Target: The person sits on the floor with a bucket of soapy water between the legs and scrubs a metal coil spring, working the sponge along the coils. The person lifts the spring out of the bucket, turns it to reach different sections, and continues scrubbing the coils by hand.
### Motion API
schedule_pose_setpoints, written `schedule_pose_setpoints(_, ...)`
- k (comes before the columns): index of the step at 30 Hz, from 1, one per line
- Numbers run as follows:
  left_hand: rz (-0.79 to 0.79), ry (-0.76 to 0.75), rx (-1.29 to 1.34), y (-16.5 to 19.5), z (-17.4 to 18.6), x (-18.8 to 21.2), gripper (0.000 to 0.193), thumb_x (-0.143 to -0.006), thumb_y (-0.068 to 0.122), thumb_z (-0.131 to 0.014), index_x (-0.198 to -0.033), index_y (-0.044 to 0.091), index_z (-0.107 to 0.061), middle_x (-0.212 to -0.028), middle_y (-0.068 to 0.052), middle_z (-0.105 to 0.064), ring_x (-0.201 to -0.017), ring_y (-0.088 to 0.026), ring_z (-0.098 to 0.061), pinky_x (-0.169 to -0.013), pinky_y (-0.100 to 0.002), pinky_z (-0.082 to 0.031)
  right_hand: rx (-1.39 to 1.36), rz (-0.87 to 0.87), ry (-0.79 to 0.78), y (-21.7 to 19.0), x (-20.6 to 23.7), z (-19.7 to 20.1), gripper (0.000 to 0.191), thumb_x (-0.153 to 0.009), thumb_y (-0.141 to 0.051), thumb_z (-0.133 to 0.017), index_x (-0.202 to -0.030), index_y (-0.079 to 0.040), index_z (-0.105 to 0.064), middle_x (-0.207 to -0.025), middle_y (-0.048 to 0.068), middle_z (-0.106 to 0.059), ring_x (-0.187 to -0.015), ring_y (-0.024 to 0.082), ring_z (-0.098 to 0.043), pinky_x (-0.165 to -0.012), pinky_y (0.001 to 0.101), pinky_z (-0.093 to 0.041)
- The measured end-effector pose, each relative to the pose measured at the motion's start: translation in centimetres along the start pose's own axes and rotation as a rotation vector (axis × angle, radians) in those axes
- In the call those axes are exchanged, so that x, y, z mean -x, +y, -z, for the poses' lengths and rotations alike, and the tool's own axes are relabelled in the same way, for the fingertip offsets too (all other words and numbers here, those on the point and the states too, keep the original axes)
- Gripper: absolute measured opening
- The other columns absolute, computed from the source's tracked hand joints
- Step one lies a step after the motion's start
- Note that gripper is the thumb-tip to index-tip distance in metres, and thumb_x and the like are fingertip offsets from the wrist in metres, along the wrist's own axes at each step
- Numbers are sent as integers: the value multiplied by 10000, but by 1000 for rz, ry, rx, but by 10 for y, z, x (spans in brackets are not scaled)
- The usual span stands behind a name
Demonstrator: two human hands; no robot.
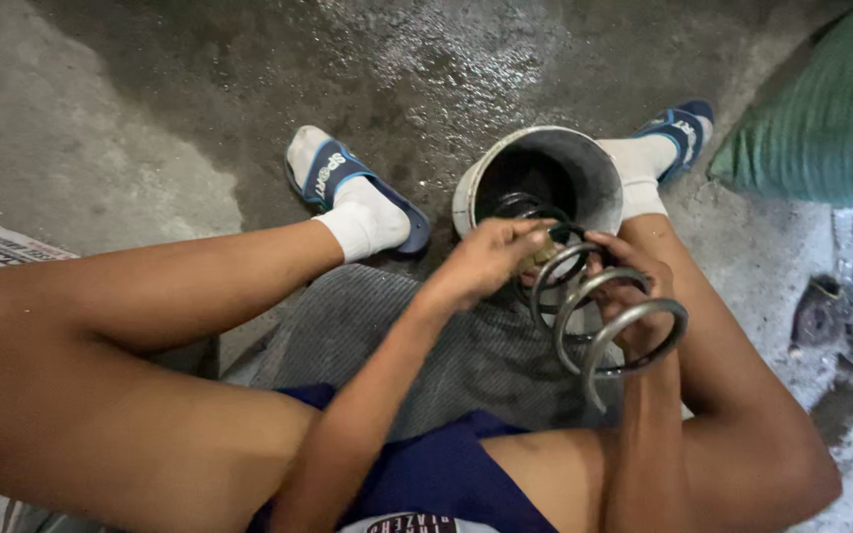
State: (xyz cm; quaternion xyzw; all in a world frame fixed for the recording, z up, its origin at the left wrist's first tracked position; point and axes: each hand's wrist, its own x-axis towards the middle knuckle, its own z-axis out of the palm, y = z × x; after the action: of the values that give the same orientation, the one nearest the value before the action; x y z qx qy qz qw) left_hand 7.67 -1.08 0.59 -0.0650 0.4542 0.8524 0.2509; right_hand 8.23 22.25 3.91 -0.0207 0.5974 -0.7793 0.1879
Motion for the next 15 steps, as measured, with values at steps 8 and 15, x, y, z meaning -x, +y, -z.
schedule_pose_setpoints(8,124,5,-451,25,8,-24,415,-1032,311,-609,-858,-36,-754,-663,-56,-699,-572,-126,-667,-539,-282,-545,-65,-20,-13,2,-3,3,636,-801,-99,-618,-1399,118,-601,-1040,99,-629,-818,145,-575,-701,232,-456)
schedule_pose_setpoints(15,150,-188,-138,18,29,-14,340,-1025,351,-599,-908,65,-741,-721,36,-700,-659,-72,-653,-598,-253,-510,161,-3,-93,8,-4,8,633,-776,-54,-634,-1390,98,-622,-1047,105,-645,-959,166,-612,-856,246,-499)
